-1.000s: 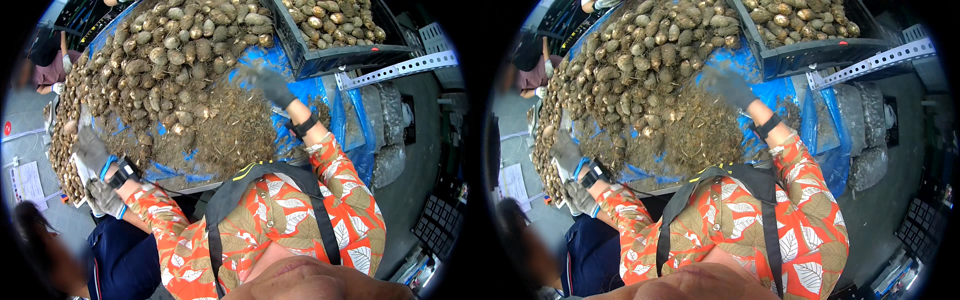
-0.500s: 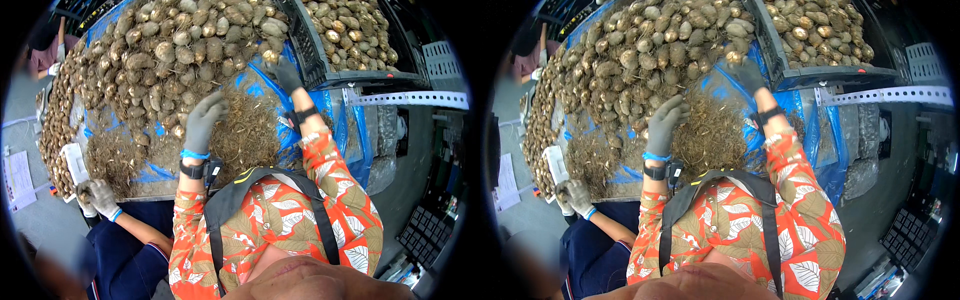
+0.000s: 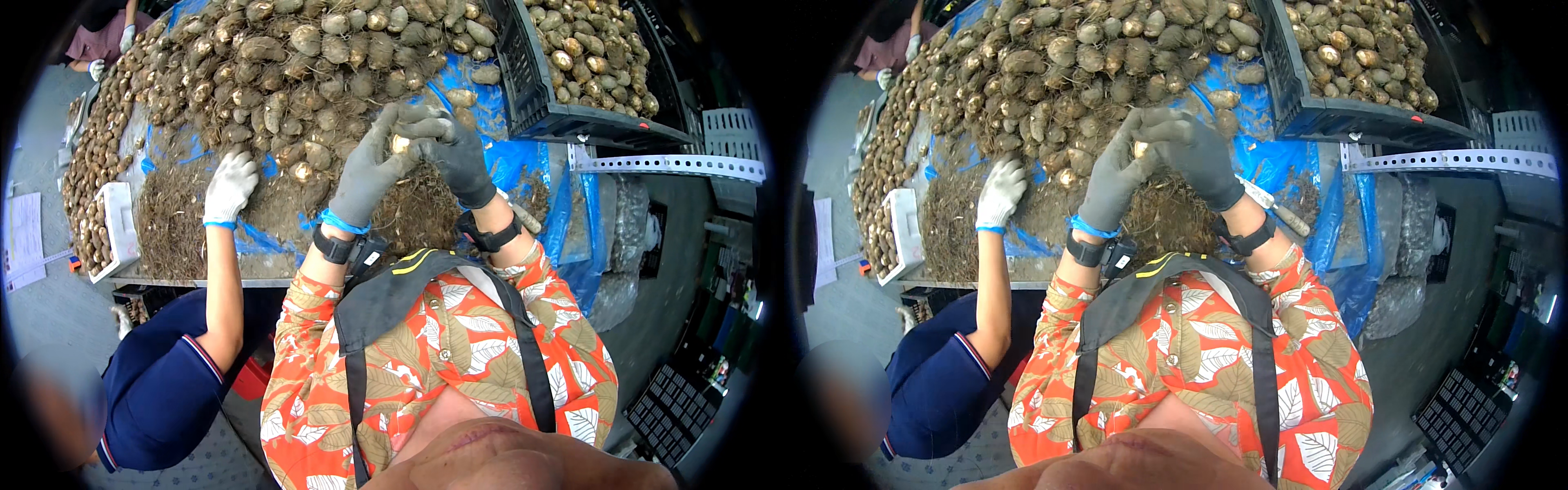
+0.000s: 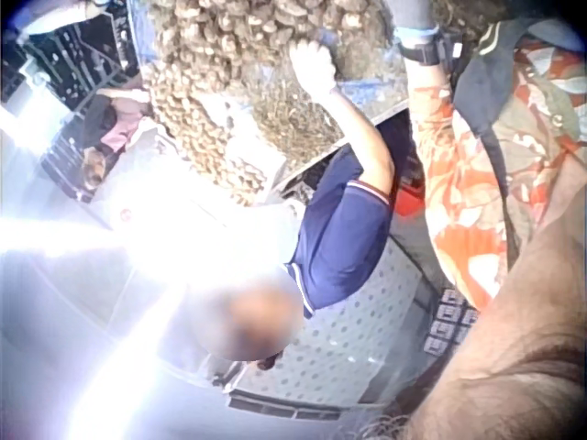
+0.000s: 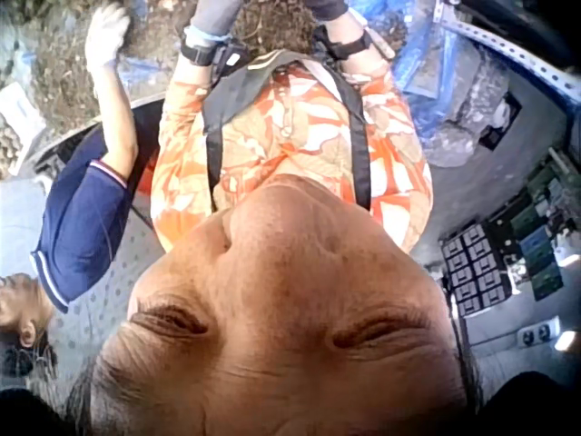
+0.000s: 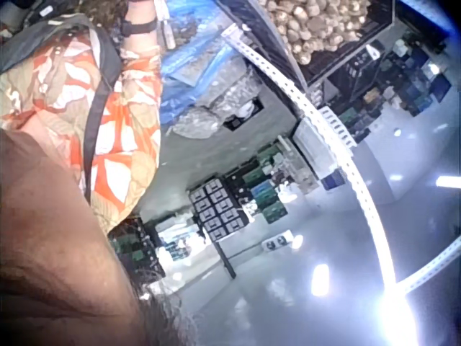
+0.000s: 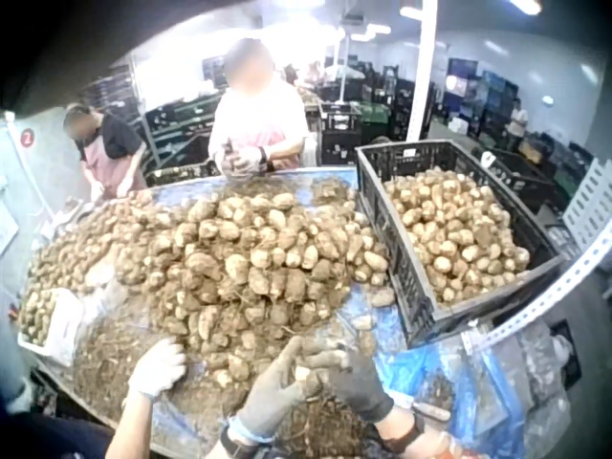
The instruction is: The person cleans root vegetables by hand, removing dirt and fibrous material from the surface before returning them to the table.
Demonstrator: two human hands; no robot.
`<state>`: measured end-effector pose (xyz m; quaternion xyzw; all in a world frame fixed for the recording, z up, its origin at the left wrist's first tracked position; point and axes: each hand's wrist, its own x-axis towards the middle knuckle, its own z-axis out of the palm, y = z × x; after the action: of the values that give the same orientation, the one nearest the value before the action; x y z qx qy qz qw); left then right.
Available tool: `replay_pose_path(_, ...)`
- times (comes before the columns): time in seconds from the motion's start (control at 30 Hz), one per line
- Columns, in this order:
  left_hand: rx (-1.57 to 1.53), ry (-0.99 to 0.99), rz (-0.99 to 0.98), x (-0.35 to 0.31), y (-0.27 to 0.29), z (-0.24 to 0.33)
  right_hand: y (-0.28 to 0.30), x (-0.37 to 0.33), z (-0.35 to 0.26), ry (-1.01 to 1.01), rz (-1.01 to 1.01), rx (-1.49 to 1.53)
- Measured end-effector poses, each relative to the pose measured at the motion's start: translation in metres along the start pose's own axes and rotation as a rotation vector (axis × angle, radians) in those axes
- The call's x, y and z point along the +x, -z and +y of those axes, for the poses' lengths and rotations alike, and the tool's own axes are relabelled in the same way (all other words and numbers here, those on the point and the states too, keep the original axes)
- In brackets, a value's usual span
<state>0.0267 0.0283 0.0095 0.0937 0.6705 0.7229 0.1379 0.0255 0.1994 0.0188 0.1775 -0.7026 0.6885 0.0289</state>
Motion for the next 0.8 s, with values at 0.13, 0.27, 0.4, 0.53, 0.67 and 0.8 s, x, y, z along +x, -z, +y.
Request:
replay_pose_path(0.13, -0.315, 0.024, 0.109, -0.012, -0.007, 0.006, 0.001, -0.001, 0.002, 0.083, 0.002, -0.244)
replay_pose_path(0.27, -0.362, -0.141, 0.155, -0.018, 0.009, 0.013, 0.036, -0.022, 0.033, -0.12, -0.18, -0.534)
replay_pose_path(0.4, -0.226, -0.09, 0.132, -0.03, 0.013, 0.026, 0.028, -0.016, -0.023, -0.18, -0.122, -0.302)
replay_pose_path(0.53, -0.195, -0.102, 0.112, -0.042, 0.002, 0.034, -0.012, -0.006, -0.066, 0.115, 0.022, -0.213)
replay_pose_path(0.67, -0.173, -0.013, 0.132, -0.053, -0.004, 0.039, -0.013, -0.013, -0.057, 0.287, 0.014, -0.476)
replay_pose_path(0.8, -0.545, -0.122, 0.151, -0.062, -0.004, 0.026, 0.012, -0.019, -0.059, -0.052, -0.529, -0.509)
